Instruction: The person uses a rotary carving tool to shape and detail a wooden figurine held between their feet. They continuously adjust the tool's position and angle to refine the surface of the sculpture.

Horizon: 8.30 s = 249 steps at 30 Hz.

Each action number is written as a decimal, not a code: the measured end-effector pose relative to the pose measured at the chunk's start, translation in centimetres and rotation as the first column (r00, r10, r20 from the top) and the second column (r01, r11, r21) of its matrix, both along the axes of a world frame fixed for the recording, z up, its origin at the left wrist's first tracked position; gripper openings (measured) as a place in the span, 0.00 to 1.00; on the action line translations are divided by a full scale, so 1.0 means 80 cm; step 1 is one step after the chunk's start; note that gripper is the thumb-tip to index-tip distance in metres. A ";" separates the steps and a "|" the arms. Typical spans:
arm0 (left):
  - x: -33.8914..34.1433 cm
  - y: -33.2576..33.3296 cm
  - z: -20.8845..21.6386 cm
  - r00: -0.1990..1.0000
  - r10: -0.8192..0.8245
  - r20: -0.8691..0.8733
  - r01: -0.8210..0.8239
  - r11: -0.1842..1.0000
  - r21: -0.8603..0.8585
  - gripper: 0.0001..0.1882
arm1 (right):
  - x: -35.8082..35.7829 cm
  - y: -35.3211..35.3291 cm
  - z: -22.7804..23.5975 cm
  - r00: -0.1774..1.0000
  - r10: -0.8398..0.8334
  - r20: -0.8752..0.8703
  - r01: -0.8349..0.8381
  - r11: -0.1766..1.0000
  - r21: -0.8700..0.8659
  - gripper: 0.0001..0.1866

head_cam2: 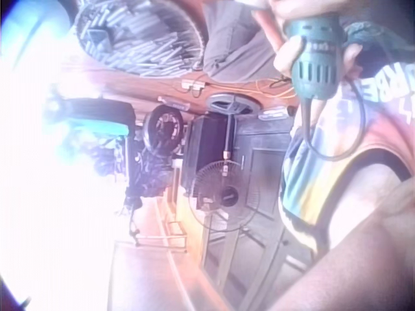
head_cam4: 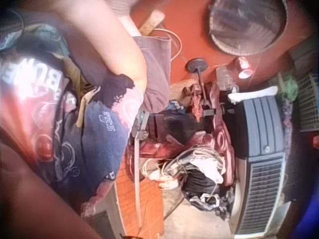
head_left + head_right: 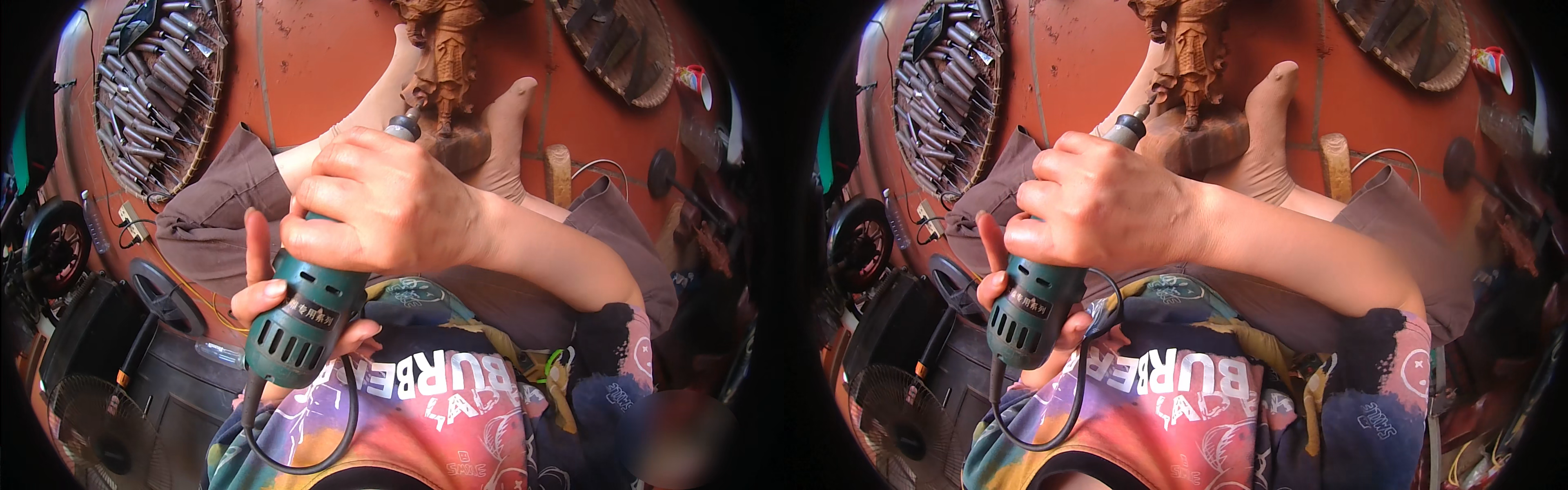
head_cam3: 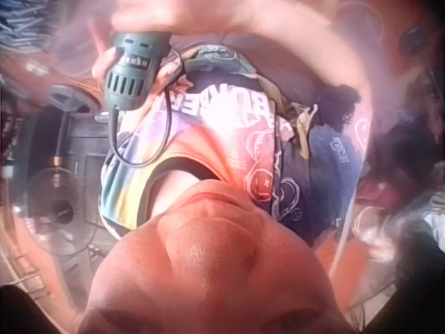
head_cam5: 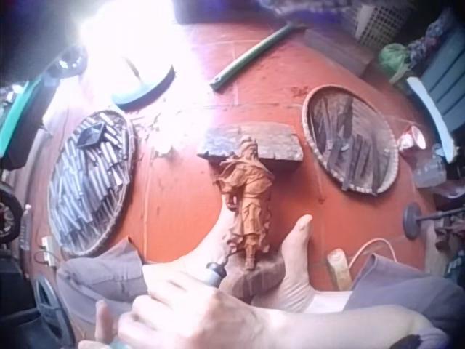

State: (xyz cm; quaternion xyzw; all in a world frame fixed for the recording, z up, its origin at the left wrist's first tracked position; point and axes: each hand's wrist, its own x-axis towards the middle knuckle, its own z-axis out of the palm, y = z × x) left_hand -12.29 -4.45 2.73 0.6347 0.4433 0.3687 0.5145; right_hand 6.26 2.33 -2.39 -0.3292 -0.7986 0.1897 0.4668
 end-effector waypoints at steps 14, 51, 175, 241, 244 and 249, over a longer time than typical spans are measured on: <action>0.012 0.051 -0.010 0.995 0.028 0.096 -0.030 0.999 0.028 0.37 | -0.017 0.025 -0.023 0.971 -0.173 -0.164 0.180 0.983 0.030 0.07; 0.010 0.019 -0.029 0.998 -0.021 -0.067 0.025 0.998 0.063 0.41 | 0.015 0.017 -0.027 0.996 0.081 -0.037 -0.083 0.995 -0.055 0.08; 0.028 0.177 0.015 0.995 -0.083 -0.047 0.085 0.996 0.033 0.41 | -0.008 0.064 -0.007 0.876 -0.415 -0.245 0.361 0.902 -0.237 0.14; 0.180 0.074 -0.045 0.860 -0.509 -0.044 0.401 0.618 0.676 0.13 | 0.043 -0.108 0.000 0.665 -0.651 -0.366 0.643 0.748 -0.164 0.42; 0.164 0.089 -0.057 0.841 -0.538 -0.065 0.407 0.548 0.731 0.14 | 0.040 -0.145 0.018 0.701 -0.660 -0.270 0.558 0.744 -0.368 0.39; 0.158 0.090 -0.083 0.824 -0.566 -0.027 0.390 0.533 0.750 0.13 | 0.047 -0.204 0.057 0.813 -0.558 -0.164 0.324 0.669 -0.670 0.36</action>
